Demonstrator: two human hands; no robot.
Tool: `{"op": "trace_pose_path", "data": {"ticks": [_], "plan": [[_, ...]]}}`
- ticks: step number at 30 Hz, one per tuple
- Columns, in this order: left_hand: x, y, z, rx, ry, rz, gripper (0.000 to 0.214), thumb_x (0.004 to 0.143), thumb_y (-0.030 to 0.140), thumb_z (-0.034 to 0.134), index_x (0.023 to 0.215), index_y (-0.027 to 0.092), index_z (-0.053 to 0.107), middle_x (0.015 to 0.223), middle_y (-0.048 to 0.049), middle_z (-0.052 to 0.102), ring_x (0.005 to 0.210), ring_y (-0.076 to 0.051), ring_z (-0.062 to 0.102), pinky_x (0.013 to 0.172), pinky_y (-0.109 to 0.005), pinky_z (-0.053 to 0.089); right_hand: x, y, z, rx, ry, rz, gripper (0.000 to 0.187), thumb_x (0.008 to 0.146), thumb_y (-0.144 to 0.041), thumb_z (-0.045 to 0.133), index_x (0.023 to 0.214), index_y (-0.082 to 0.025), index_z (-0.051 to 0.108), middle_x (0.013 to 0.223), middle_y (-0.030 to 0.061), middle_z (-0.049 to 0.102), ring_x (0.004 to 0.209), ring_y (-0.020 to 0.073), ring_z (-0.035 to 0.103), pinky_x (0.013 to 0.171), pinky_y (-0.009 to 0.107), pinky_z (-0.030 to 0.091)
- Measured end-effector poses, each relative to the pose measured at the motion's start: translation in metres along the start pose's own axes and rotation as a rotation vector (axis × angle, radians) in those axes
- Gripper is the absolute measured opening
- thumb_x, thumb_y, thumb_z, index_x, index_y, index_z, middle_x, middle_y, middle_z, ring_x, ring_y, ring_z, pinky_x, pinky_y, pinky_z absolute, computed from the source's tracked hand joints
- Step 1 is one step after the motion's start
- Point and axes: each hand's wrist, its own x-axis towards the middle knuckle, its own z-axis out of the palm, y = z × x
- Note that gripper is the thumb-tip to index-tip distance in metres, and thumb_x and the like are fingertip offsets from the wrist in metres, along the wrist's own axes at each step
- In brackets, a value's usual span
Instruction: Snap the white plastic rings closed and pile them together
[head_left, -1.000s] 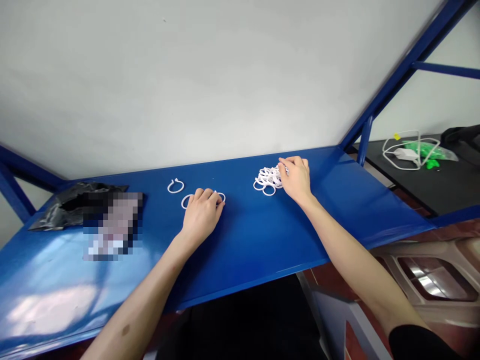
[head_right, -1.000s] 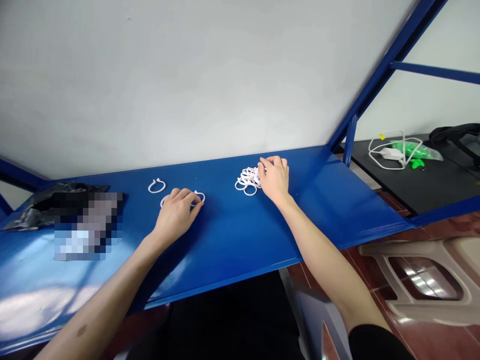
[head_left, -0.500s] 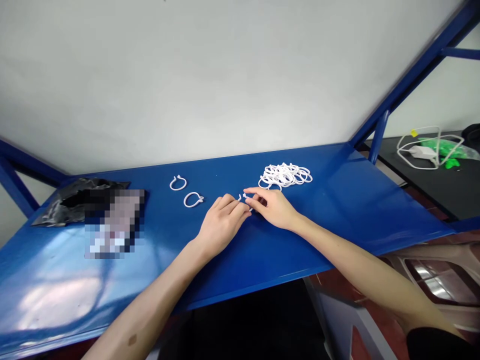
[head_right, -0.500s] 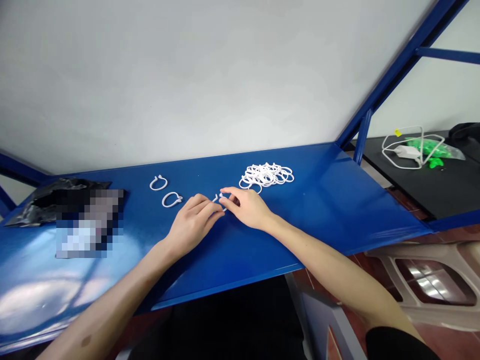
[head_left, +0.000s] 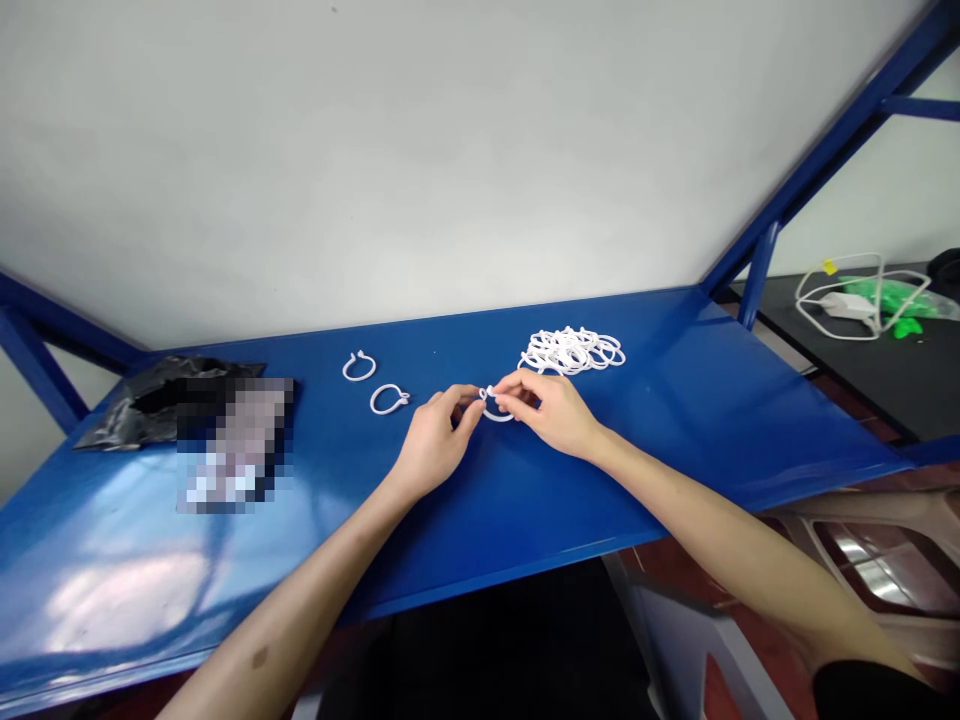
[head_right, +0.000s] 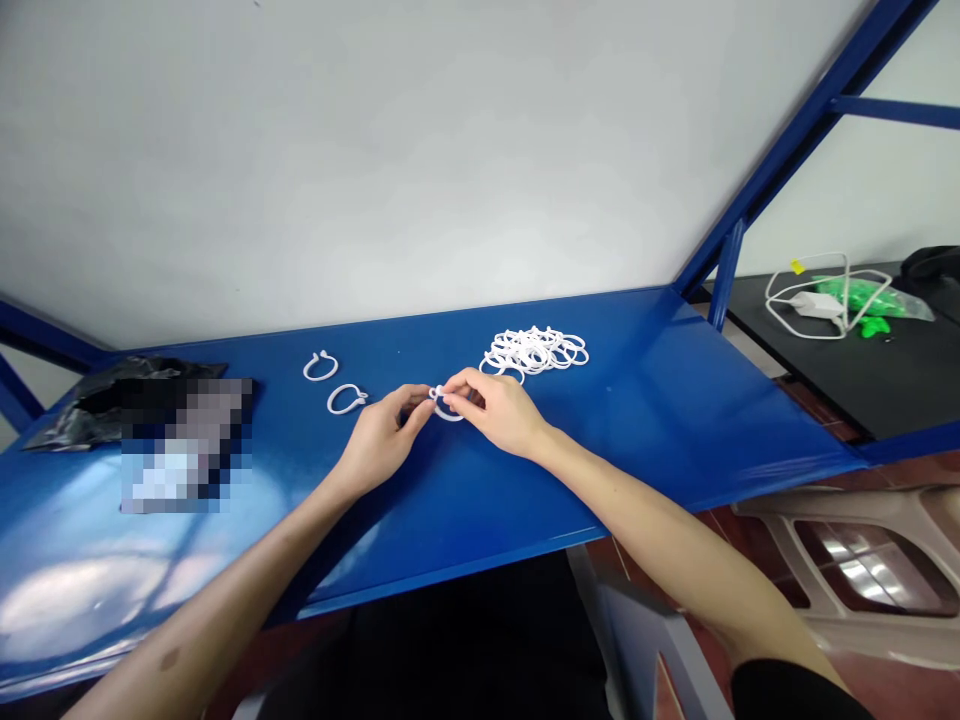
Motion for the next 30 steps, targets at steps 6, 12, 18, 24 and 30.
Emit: {"op": "trace_pose_path", "data": {"ticks": [6, 12, 18, 24, 30], "plan": [[0.001, 0.004, -0.003, -0.148, -0.065, -0.019, 0.028, 0.098, 0.044, 0.052, 0.102, 0.023, 0.072, 0.091, -0.0003, 0.075, 0.078, -0.016, 0.066, 0.071, -0.025, 0.047, -0.001, -0.001, -0.001, -0.048, -0.033, -0.051, 0.013, 0.098, -0.032, 0.061, 0.100, -0.023, 0.070, 0.088, 0.0001, 0.076, 0.068, 0.0125, 0.066, 0.064, 0.024, 0.049], [-0.005, 0.005, 0.003, -0.081, -0.040, -0.008, 0.021, 0.096, 0.034, 0.054, 0.094, 0.024, 0.072, 0.077, 0.0012, 0.074, 0.067, -0.015, 0.064, 0.068, -0.025, 0.046, -0.004, 0.001, 0.004, -0.057, -0.079, -0.106, 0.013, 0.099, -0.023, 0.058, 0.093, -0.022, 0.070, 0.087, 0.0000, 0.077, 0.075, 0.0136, 0.071, 0.070, 0.025, 0.052], [-0.009, 0.003, 0.009, 0.033, 0.019, 0.031, 0.021, 0.095, 0.024, 0.052, 0.090, 0.024, 0.072, 0.076, 0.0003, 0.073, 0.067, -0.016, 0.065, 0.072, -0.026, 0.047, -0.007, 0.007, 0.012, -0.072, -0.072, -0.196, 0.015, 0.100, -0.020, 0.056, 0.091, -0.021, 0.068, 0.090, 0.0021, 0.078, 0.082, 0.0150, 0.073, 0.074, 0.026, 0.055], [-0.011, -0.003, 0.011, 0.111, 0.049, 0.141, 0.018, 0.094, 0.020, 0.052, 0.086, 0.023, 0.068, 0.082, -0.0007, 0.074, 0.074, -0.016, 0.067, 0.072, -0.026, 0.047, -0.010, 0.011, 0.013, -0.081, -0.090, -0.196, 0.014, 0.100, -0.025, 0.059, 0.093, -0.021, 0.071, 0.093, 0.0030, 0.077, 0.085, 0.0160, 0.073, 0.076, 0.027, 0.056], [0.000, -0.007, 0.003, 0.277, -0.014, 0.196, 0.018, 0.098, 0.024, 0.051, 0.097, 0.023, 0.069, 0.090, -0.0027, 0.074, 0.082, -0.018, 0.068, 0.075, -0.028, 0.049, -0.003, 0.013, 0.014, -0.207, -0.066, -0.172, 0.012, 0.101, -0.024, 0.058, 0.099, -0.022, 0.070, 0.097, 0.0022, 0.077, 0.089, 0.0170, 0.072, 0.079, 0.028, 0.053]]}}
